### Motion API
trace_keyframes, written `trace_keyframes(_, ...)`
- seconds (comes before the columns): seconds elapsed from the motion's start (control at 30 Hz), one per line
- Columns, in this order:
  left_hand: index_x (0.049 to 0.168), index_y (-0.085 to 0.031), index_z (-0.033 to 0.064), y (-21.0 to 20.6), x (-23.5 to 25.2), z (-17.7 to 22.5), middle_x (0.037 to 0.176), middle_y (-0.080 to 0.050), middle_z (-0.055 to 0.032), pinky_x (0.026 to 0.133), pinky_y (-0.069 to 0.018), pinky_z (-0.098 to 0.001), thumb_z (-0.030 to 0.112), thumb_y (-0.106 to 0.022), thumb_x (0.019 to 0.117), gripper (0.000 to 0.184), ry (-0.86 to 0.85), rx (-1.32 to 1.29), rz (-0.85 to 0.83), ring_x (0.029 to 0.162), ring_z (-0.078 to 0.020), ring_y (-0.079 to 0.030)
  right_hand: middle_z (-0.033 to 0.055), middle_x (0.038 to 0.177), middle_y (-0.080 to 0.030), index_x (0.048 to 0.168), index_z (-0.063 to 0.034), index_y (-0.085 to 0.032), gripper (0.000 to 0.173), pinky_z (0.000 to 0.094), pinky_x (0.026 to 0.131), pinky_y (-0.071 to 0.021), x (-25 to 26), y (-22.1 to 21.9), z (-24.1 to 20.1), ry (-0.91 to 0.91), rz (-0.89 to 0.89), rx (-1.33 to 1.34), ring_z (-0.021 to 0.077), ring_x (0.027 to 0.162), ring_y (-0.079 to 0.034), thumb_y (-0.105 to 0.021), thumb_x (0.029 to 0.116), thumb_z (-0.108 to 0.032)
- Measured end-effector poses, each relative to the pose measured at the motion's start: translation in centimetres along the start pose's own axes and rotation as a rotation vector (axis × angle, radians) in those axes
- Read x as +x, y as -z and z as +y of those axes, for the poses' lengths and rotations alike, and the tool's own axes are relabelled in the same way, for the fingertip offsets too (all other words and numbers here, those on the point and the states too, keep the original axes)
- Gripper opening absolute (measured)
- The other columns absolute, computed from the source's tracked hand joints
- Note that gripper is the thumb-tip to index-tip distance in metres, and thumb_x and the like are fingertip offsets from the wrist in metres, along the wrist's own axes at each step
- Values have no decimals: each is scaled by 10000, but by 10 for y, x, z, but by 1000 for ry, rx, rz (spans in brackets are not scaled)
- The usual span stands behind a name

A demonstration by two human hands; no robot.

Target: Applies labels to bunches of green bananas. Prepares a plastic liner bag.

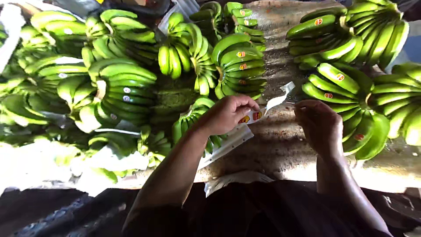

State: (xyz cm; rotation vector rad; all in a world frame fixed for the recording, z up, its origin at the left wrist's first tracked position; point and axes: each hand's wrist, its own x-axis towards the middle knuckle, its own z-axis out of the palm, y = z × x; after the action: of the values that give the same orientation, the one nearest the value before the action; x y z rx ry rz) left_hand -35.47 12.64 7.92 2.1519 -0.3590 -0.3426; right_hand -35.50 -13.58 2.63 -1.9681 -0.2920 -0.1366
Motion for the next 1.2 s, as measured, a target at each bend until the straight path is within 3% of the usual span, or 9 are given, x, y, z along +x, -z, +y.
trace_keyframes(0.13,991,-746,48,6,-33,7,932,-694,-30,890,-516,-290,-5,-549,985,204,-252,159,-76,940,-109,-644,94,1277,-668,931,-63,-697,110,405,1087,-464,3,-16,-19,384,-430,61,193,1281,-574,-670,875,-154)
trace_keyframes(0.33,1014,-733,74,11,-83,-7,988,-719,-63,988,-447,-484,38,-627,962,123,-165,394,308,1030,-231,-648,22,875,-684,1018,6,-637,169,236,737,-599,-9,-75,-37,92,-720,340,55,778,-677,-694,862,40)
trace_keyframes(0.43,1078,-771,102,1,-100,-16,1236,-673,-120,1088,-373,-593,90,-692,938,162,-122,496,512,1277,-354,-543,61,934,-750,1172,-12,-616,300,306,721,-630,-22,-106,-48,-114,-576,513,125,756,-731,-643,891,92)
trace_keyframes(0.6,952,-782,103,-29,-120,-44,1005,-733,-84,1116,-345,-668,54,-749,854,115,-222,654,537,1027,-270,-698,25,1013,-717,1301,10,-615,375,285,824,-592,-40,-144,-61,-242,-556,567,71,868,-686,-545,934,39)
trace_keyframes(0.67,866,-752,104,-27,-126,-54,917,-724,-75,1127,-328,-670,42,-750,846,66,-259,696,590,943,-252,-711,-2,1073,-708,1335,-15,-595,490,247,840,-555,-43,-150,-69,-279,-634,561,40,952,-660,-537,849,-6)
trace_keyframes(0.83,819,-716,105,-6,-139,-84,904,-727,-67,1156,-281,-682,-2,-714,838,109,-386,662,636,1016,-246,-713,50,1286,-652,1453,-29,-491,599,371,1013,-525,-52,-177,-82,-430,-613,846,138,1184,-622,-541,868,-148)
trace_keyframes(0.93,880,-708,94,3,-134,-112,973,-738,-80,1166,-319,-624,3,-641,906,117,-509,618,649,1074,-246,-706,85,1285,-660,1477,-38,-459,648,466,1015,-512,-49,-193,-95,-587,-506,916,211,1216,-616,-308,1027,-480)
trace_keyframes(1.03,908,-704,74,13,-119,-138,1021,-740,-105,1131,-414,-519,5,-597,951,134,-613,457,603,1088,-254,-705,109,1315,-643,1501,-35,-390,838,468,997,-526,-37,-206,-106,-763,-367,928,228,1219,-619,-38,1021,-624)
trace_keyframes(1.2,1169,-641,-104,92,-64,-182,1189,-676,-212,1006,-534,-397,48,-559,1023,226,-201,-236,432,1116,-263,-668,59,1189,-678,1408,18,-437,352,282,837,-595,-5,-231,-110,-714,76,727,110,966,-702,-301,1108,-108)
